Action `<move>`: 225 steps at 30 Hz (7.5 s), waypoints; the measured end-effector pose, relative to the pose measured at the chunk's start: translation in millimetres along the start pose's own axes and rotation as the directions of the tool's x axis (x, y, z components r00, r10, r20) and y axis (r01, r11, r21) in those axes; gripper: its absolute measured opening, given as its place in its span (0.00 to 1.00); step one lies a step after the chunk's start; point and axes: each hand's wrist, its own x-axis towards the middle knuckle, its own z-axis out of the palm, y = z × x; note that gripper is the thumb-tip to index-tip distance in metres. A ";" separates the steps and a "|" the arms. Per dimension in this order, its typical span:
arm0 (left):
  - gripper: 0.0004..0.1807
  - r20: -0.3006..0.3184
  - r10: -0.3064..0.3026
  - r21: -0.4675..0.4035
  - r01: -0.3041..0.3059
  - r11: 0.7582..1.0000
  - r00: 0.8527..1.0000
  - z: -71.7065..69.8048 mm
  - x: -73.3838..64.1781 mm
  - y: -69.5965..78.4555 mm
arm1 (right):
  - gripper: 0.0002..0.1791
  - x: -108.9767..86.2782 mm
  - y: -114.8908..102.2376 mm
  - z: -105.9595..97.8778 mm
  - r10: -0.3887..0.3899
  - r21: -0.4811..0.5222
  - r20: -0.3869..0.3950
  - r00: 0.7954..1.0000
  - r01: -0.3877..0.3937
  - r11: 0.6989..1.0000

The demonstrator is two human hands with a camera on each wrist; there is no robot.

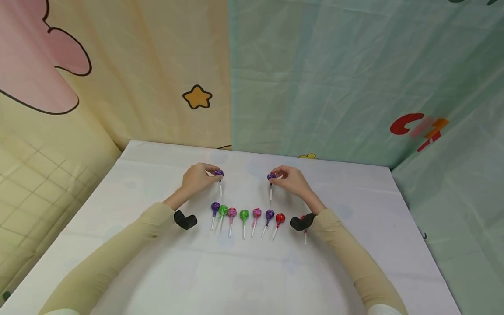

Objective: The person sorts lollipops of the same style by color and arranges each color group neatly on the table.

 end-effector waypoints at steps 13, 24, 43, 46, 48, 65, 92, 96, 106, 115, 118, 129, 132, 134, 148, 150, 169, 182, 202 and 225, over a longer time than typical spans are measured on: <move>0.18 -0.065 -0.032 0.022 0.034 0.999 0.997 12.6 41.8 9.6 | 0.20 48.0 -15.9 10.2 0.039 0.053 -0.002 0.999 -0.039 0.998; 0.19 -0.055 -0.099 -0.051 0.096 0.994 0.994 24.6 78.4 10.9 | 0.21 87.2 -21.3 23.5 0.075 0.102 -0.015 0.997 -0.073 0.992; 0.16 0.020 -0.162 -0.114 0.163 0.980 0.987 52.6 113.2 13.3 | 0.19 128.1 -17.5 47.8 0.142 0.178 -0.074 0.987 -0.127 0.976; 0.16 0.014 -0.166 -0.119 0.167 0.979 0.986 56.7 115.5 11.5 | 0.19 130.5 -19.7 52.4 0.150 0.170 -0.083 0.985 -0.134 0.976; 0.16 0.010 -0.169 -0.119 0.169 0.978 0.986 59.4 116.3 10.6 | 0.18 131.9 -20.3 55.5 0.153 0.154 -0.094 0.984 -0.138 0.978; 0.16 0.008 -0.217 -0.069 0.217 0.974 0.976 72.6 115.4 13.8 | 0.16 133.5 -23.4 67.0 0.202 0.013 -0.148 0.968 -0.202 0.979; 0.19 -0.018 -0.221 -0.092 0.218 0.972 0.975 72.2 120.7 12.0 | 0.20 136.5 -24.6 64.6 0.238 0.012 -0.130 0.963 -0.238 0.971; 0.20 -0.015 -0.228 -0.076 0.226 0.971 0.974 71.6 120.0 13.0 | 0.20 135.7 -24.8 64.3 0.234 0.009 -0.130 0.964 -0.234 0.972; 0.20 -0.018 -0.239 -0.061 0.238 0.969 0.971 69.8 115.5 10.3 | 0.21 130.6 -27.3 65.3 0.246 0.020 -0.115 0.962 -0.245 0.969; 0.17 -0.010 -0.240 -0.086 0.238 0.967 0.971 63.1 115.0 -2.6 | 0.21 121.9 -24.7 55.7 0.225 0.039 -0.088 0.970 -0.222 0.974; 0.15 -0.015 -0.246 -0.091 0.244 0.965 0.969 61.3 115.3 -6.6 | 0.21 116.6 -22.8 48.3 0.225 0.067 -0.085 0.971 -0.219 0.973; 0.15 -0.016 -0.195 -0.112 0.192 0.975 0.981 37.4 77.3 -1.3 | 0.22 87.8 -20.2 24.0 0.150 0.078 -0.090 0.985 -0.143 0.987; 0.15 -0.005 -0.183 -0.133 0.181 0.974 0.983 32.9 69.8 -4.0 | 0.22 78.9 -18.8 20.5 0.139 0.079 -0.087 0.986 -0.133 0.988; 0.15 0.002 -0.173 -0.143 0.172 0.975 0.985 31.2 65.2 -6.7 | 0.22 72.9 -18.0 19.2 0.128 0.089 -0.081 0.988 -0.121 0.989; 0.15 0.045 -0.071 -0.184 0.078 0.980 0.996 26.5 14.6 -27.1 | 0.19 19.8 -10.9 19.3 0.027 0.058 -0.044 0.999 -0.025 0.998; 0.15 0.049 -0.055 -0.200 0.063 0.978 0.997 24.7 6.4 -27.4 | 0.19 12.1 -8.6 18.2 0.019 0.047 -0.043 0.999 -0.017 0.999; 0.13 0.090 0.050 -0.276 -0.023 0.961 0.995 26.1 -51.2 -37.0 | 0.16 -50.9 15.3 26.0 -0.015 0.063 -0.042 0.999 0.017 0.998; 0.15 0.058 0.086 -0.268 -0.068 0.961 0.995 22.5 -71.5 -39.2 | 0.15 -76.4 15.6 30.8 -0.031 0.044 -0.011 0.999 0.031 0.999; 0.17 0.132 0.122 -0.266 -0.084 0.960 0.984 31.5 -72.0 -35.1 | 0.15 -82.8 9.6 42.6 -0.053 0.011 0.051 0.997 0.053 0.999; 0.13 0.140 0.048 -0.068 -0.038 0.997 0.989 32.1 -69.0 -33.0 | 0.14 -79.1 14.1 50.6 0.050 0.007 0.070 0.996 -0.051 0.999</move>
